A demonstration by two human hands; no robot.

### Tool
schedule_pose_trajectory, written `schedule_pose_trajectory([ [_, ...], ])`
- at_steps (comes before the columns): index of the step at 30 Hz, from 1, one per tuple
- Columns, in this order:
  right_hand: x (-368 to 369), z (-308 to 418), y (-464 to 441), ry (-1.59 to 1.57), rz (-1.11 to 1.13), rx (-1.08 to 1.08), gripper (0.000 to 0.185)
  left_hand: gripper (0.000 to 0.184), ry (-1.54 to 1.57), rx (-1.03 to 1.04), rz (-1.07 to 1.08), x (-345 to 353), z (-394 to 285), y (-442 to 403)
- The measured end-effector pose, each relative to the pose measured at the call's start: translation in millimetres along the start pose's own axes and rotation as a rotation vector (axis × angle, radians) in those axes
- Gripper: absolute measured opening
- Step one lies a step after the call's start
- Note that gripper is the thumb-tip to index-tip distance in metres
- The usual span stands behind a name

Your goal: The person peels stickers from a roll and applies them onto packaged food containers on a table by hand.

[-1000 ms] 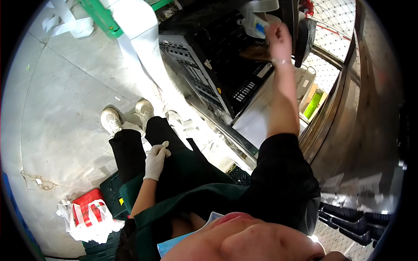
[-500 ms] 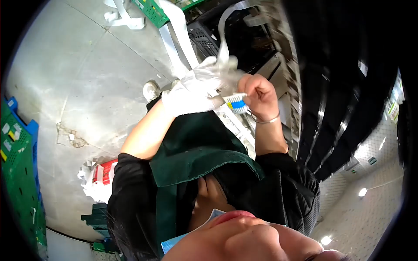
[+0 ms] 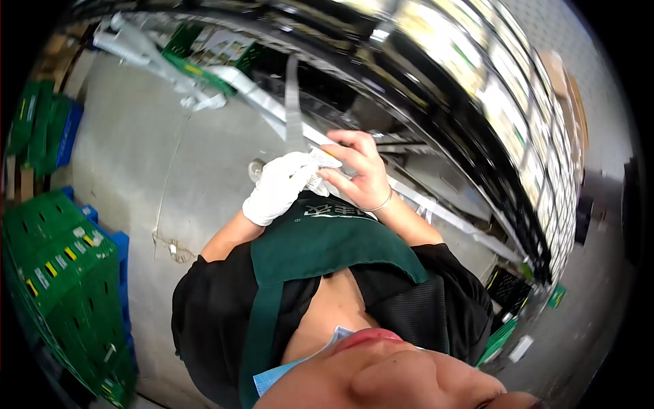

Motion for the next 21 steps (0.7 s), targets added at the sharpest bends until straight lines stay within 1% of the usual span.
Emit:
schedule_pose_trajectory([
  [1,-21,-8,26,-0.05,-0.027,0.039,0.03,0.017,0.002,0.022,-0.003,29,-14,-2],
  [2,-51,-11,51,-0.057,-0.139,0.07,0.022,0.019,-0.009,0.039,0.028,63,-17,-2],
  [3,-80,-13,79,-0.034,-0.185,0.095,0.022,0.019,-0.015,0.05,0.084,98,-28,-1],
  [5,-137,-9,138,-0.016,-0.291,0.075,0.019,0.02,-0.055,-0.012,0.257,173,-43,4],
  [6,-169,-4,165,0.024,-0.359,0.114,0.017,0.02,0.044,-0.13,0.29,209,-42,8],
  [7,-194,-4,195,-0.005,-0.407,0.161,0.015,0.022,-0.088,-0.169,0.421,246,-53,7],
  [9,-236,1,253,0.008,-0.503,0.22,0.015,0.021,0.001,-0.093,0.557,313,-85,13],
  [10,-252,5,280,0.053,-0.562,0.239,0.015,0.02,-0.038,0.279,0.524,337,-91,10],
  [11,-266,9,302,0.091,-0.616,0.254,0.016,0.018,-0.07,0.379,0.54,361,-100,13],
  [12,-280,23,321,0.179,-0.676,0.178,0.018,0.019,0.028,0.326,0.626,385,-106,21],
  [13,-288,27,335,0.192,-0.698,0.189,0.018,0.022,0.121,0.268,0.702,402,-110,28],
  [15,-314,50,372,0.299,-0.831,0.077,0.021,0.029,-0.004,0.594,0.813,434,-144,50],
  [16,-324,63,387,0.353,-0.846,0.022,0.024,0.036,0.069,0.625,0.87,444,-149,59],
  [17,-331,73,400,0.365,-0.849,-0.005,0.027,0.044,-0.056,0.774,0.979,454,-159,67],
  [18,-338,78,423,0.386,-0.915,-0.016,0.026,0.05,0.183,0.404,1.026,464,-151,55],
  [19,-349,82,449,0.404,-1.071,-0.018,0.021,0.057,0.408,0.02,1.045,476,-139,48],
  [20,-360,88,468,0.459,-1.183,0.007,0.017,0.069,0.595,-0.17,1.041,481,-122,37],
  [21,-372,95,481,0.47,-1.214,0.088,0.008,0.068,0.385,-0.076,1.028,485,-116,32],
])
Point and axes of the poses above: each hand's wrist, its own y-axis away from the middle knuckle, its own x-axis out of the palm, z = x × y, the point moved 8 cm from there along -y, towards the middle knuckle, and after that the axes turned 2 degrees about x, right-handed, at the moved point
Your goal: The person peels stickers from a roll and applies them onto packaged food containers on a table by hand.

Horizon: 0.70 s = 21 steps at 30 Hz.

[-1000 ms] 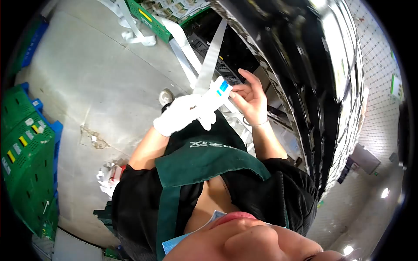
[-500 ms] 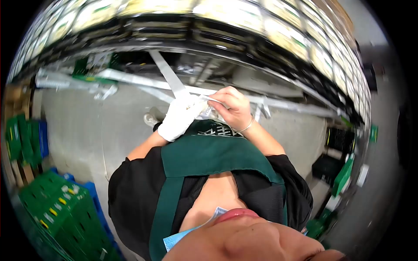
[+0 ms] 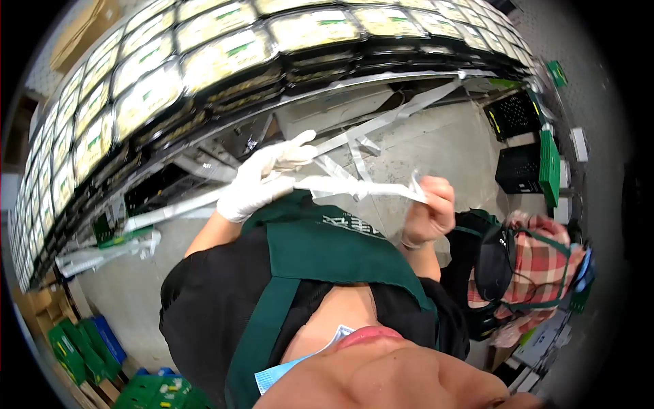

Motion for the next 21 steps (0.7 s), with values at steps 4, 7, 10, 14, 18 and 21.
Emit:
schedule_pose_trajectory([
  [4,-96,-26,-18,0.081,-0.136,0.089,0.007,0.049,-0.847,-0.113,0.558,-17,105,-7],
  [7,-181,-71,-12,-0.05,-0.551,0.226,0.006,0.04,-0.817,-0.315,0.252,-66,134,-23],
  [10,-244,-117,-19,-0.049,-0.75,0.249,0.016,0.02,-0.327,-0.307,-0.063,-85,139,-65],
  [14,-251,-195,-73,-0.07,-0.818,0.391,0.025,0.018,-0.549,-0.11,0.348,-18,133,-170],
  [18,-195,-251,-139,-0.081,-0.524,0.41,0.018,0.032,-0.688,0.027,0.657,72,137,-260],
  [21,-191,-260,-155,-0.065,-0.502,0.427,0.016,0.036,-0.534,0.224,0.723,129,138,-301],
])
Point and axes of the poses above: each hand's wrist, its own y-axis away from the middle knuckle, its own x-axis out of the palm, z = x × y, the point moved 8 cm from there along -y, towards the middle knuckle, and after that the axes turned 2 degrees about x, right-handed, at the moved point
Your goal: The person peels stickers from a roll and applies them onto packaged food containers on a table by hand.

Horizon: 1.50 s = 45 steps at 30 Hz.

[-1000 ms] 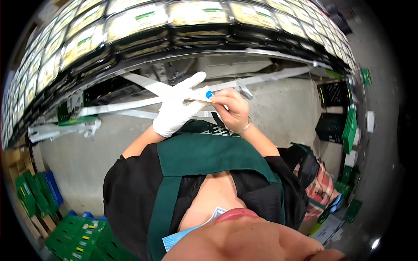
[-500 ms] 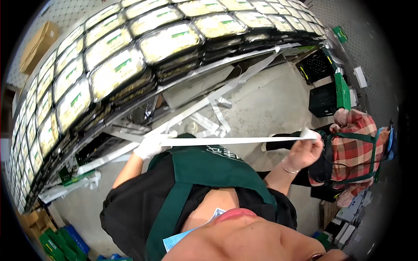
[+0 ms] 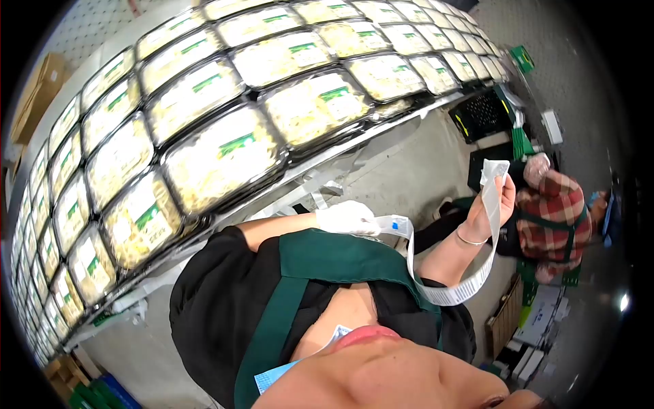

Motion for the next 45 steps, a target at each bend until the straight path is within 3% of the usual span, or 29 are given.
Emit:
schedule_pose_trajectory([
  [2,-25,-8,-17,0.04,-0.037,-0.004,0.016,0.031,0.235,-0.477,0.311,17,12,-26],
  [3,-38,-12,-26,0.049,-0.037,0.051,0.016,0.031,0.234,-0.464,0.332,21,22,-37],
  [7,-102,-54,-67,0.095,-0.082,0.137,0.018,0.023,0.397,-0.289,-0.096,-8,70,-64],
  [8,-111,-71,-81,0.085,-0.081,0.165,0.021,0.021,0.344,-0.365,-0.165,-12,94,-66],
  [10,-125,-108,-111,0.203,-0.046,0.252,0.02,0.021,0.546,-0.592,-0.235,-13,121,-73],
  [12,-117,-145,-148,0.133,0.006,0.324,0.022,0.026,0.168,-0.52,-0.307,-30,122,-101],
  [13,-114,-156,-167,0.133,0.011,0.322,0.019,0.026,0.302,-0.622,-0.432,-21,138,-112],
  [15,-119,-189,-210,-0.067,0.134,0.277,0.016,0.026,0.434,-0.668,-0.462,4,168,-158],
  [17,-127,-193,-245,0.045,0.222,0.221,0.015,0.026,-0.289,-0.121,-0.33,12,139,-236],
  [18,-134,-196,-261,0.031,0.235,0.24,0.015,0.026,0.071,-0.652,-0.358,21,152,-260],
  [19,-138,-194,-278,0.053,0.28,0.212,0.015,0.027,0.257,-0.801,-0.404,36,170,-279],
  [20,-147,-181,-290,0.081,0.313,0.172,0.014,0.027,0.391,-0.701,-0.415,51,159,-315],
  [21,-153,-179,-303,0.085,0.336,0.176,0.013,0.029,0.339,-0.352,-0.382,58,127,-352],
  [22,-157,-180,-315,0.092,0.378,0.174,0.012,0.031,-0.007,-0.08,-0.35,62,88,-386],
  [24,-162,-185,-327,0.091,0.429,0.185,0.012,0.033,0.069,-0.16,-0.169,100,194,-407],
  [25,-162,-186,-331,0.122,0.467,0.167,0.011,0.033,-0.108,-0.118,-0.128,100,209,-413],
  [27,-159,-195,-330,0.1,0.52,0.238,0.012,0.034,-0.464,-0.313,0.087,58,160,-411],
  [28,-156,-201,-326,0.111,0.566,0.244,0.014,0.031,-0.49,-0.541,0.129,42,159,-391],
  [29,-151,-207,-321,0.119,0.611,0.247,0.016,0.027,-0.472,-0.371,-0.131,23,142,-370],
  [30,-138,-206,-311,0.039,0.631,0.29,0.02,0.026,-0.457,-0.516,-0.198,4,110,-357],
  [31,-126,-212,-300,-0.011,0.683,0.366,0.023,0.026,-0.364,-0.386,-0.373,-12,93,-341],
  [33,-95,-212,-274,0.034,0.799,0.367,0.022,0.028,-0.191,-0.371,-0.931,-57,36,-315],
  [34,-79,-208,-258,0.054,0.892,0.325,0.019,0.036,0.184,-0.246,-1.126,-63,16,-313],
  [36,-47,-204,-226,0.0,1.007,0.343,0.016,0.044,0.049,-0.109,-0.969,-69,8,-330],
  [38,-9,-200,-189,-0.076,1.146,0.375,0.016,0.041,0.207,-0.175,-0.966,-66,19,-305],
  [39,3,-196,-180,-0.105,1.207,0.376,0.015,0.04,0.373,-0.264,-0.994,-63,27,-292],
  [42,35,-187,-158,0.027,1.356,0.296,0.013,0.025,0.375,-0.27,-1.179,-68,25,-245],
  [43,47,-179,-153,0.055,1.391,0.173,0.012,0.02,0.46,-0.318,-1.248,-66,26,-230],
  [45,71,-161,-141,-0.037,1.439,-0.028,0.012,0.014,0.329,-0.318,-1.355,-71,20,-203],
])
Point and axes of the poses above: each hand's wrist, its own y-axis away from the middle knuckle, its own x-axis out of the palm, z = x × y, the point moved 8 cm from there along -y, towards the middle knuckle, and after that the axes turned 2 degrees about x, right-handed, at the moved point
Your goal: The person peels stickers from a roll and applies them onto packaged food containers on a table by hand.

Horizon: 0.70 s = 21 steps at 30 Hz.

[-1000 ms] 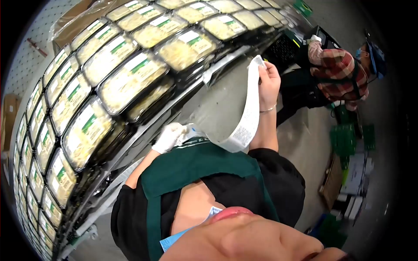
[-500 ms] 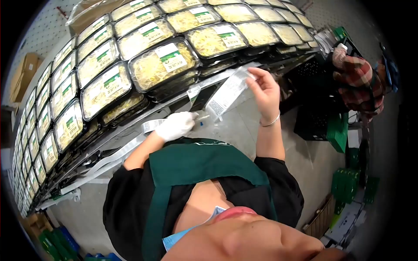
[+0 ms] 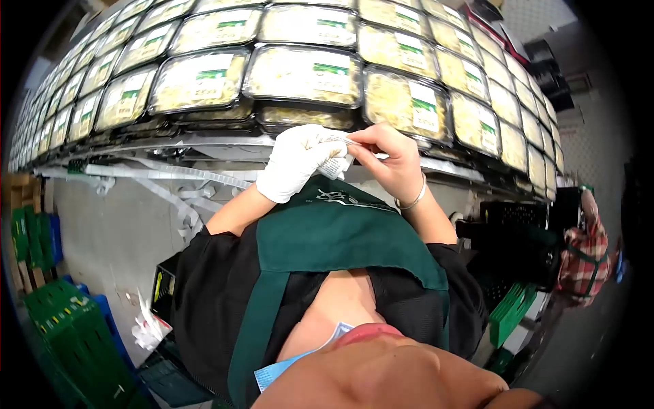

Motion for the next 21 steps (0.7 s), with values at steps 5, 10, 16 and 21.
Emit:
schedule_pose_trajectory([
  [5,38,17,-28,0.014,0.095,-0.198,0.018,0.011,-0.198,0.001,-0.043,-41,-8,4],
  [10,54,25,-48,0.124,-0.016,-0.319,0.009,0.017,-0.332,0.06,-0.088,-66,-25,10],
  [16,38,28,-122,0.001,0.111,-0.003,0.009,0.028,-0.402,0.174,-0.074,-114,-39,11],
  [21,78,24,-125,-0.15,0.512,0.038,0.007,0.05,-0.058,0.258,-0.122,-116,-73,7],
])
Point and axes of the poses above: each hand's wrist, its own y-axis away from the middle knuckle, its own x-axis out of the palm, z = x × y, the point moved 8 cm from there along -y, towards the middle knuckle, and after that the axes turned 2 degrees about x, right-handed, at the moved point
